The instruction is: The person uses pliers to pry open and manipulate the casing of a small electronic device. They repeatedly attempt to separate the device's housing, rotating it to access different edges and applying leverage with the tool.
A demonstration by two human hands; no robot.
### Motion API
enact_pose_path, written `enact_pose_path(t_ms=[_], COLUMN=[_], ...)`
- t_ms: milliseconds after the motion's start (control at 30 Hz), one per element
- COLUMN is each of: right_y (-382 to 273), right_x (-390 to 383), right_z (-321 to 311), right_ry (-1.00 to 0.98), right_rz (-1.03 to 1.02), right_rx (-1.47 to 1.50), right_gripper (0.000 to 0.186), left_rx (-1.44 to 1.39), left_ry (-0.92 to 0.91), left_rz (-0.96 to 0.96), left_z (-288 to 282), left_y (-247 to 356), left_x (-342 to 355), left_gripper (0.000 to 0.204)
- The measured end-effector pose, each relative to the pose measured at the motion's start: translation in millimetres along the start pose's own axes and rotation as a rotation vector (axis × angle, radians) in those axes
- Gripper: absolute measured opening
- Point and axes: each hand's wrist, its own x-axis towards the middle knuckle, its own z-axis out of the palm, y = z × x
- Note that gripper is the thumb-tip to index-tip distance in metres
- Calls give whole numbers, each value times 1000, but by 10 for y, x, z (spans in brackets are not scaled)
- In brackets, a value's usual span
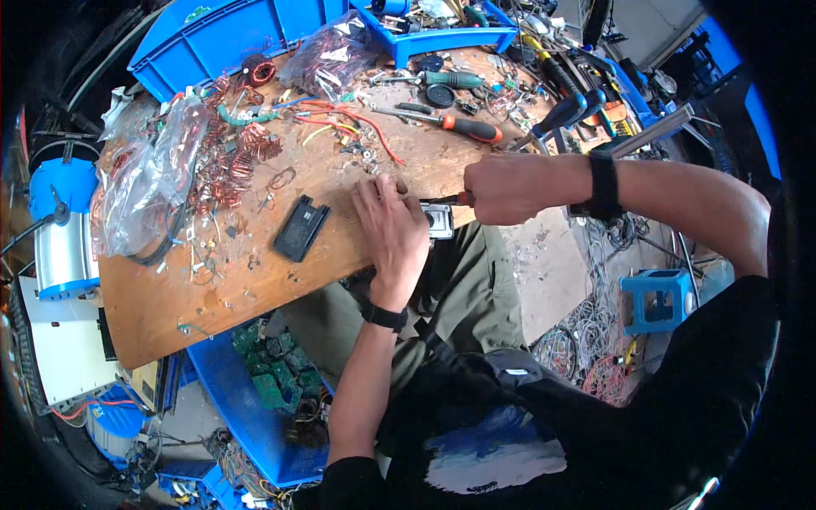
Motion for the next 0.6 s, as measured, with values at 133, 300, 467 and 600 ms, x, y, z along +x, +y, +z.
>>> enact_pose_path(t_ms=[133, 300, 467, 600], right_y=[-30, -24, 111, 40], right_x=[84, 65, 126, 255], right_z=[-186, -283, -199, -205], right_ry=[13, -142, -183, -135], right_rz=[374, 525, 605, 525], right_rx=[508, 754, 1167, 521], right_gripper=[20, 23, 22, 23], left_rx=[-9, -99, -64, -82], left_ry=[5, -1, -5, -55], left_rz=[41, 41, 48, 31], left_z=[-17, -12, -18, -38], left_y=[-62, 10, -26, -32], left_x=[52, 36, 64, 63], left_gripper=[18, 19, 20, 20])
